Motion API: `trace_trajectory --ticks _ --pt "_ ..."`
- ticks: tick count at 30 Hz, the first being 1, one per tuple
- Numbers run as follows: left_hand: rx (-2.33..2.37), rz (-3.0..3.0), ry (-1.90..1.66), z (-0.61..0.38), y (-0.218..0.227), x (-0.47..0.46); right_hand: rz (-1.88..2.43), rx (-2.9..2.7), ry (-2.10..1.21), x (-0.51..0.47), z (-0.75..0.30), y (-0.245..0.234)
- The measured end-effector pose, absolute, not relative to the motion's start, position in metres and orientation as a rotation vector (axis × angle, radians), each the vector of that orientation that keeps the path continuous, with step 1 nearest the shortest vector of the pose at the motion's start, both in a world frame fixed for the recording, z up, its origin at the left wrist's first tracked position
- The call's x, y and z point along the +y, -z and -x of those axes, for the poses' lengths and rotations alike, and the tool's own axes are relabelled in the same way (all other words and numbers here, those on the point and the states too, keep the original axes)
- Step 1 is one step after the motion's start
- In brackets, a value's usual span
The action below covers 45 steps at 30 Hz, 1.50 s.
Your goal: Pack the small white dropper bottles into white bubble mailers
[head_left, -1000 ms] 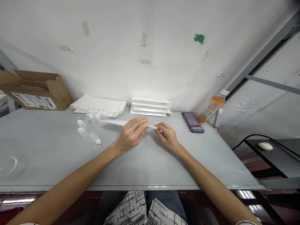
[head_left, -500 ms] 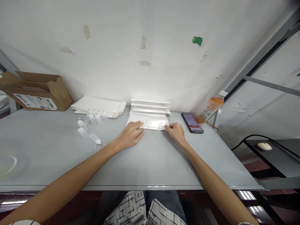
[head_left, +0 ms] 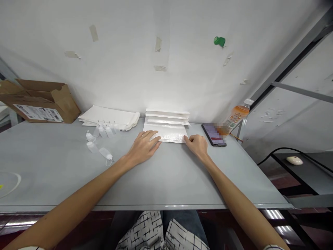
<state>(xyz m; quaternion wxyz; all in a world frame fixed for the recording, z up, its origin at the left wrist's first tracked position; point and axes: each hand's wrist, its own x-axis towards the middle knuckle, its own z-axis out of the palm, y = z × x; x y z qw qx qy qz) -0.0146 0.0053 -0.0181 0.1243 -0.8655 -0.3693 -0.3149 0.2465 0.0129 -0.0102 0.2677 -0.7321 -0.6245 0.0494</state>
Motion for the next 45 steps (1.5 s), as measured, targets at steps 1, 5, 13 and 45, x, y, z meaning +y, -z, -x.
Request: trace_trajectory --ticks 1,5,13,45 --pt "-1.088 2.519 0.937 0.016 0.017 0.006 1.962 -1.687 -0.131 0.012 -0.246 0.010" --pt "-1.150 2.517 0.987 0.023 0.015 0.013 1.929 -1.696 -0.138 0.011 -0.245 0.009" --pt "-1.253 2.441 1.009 0.039 0.011 0.027 1.870 -1.712 -0.145 0.009 -0.241 0.011" --pt "-2.038 1.609 1.491 0.202 -0.033 0.057 1.360 -2.540 -0.075 0.142 0.009 -0.007"
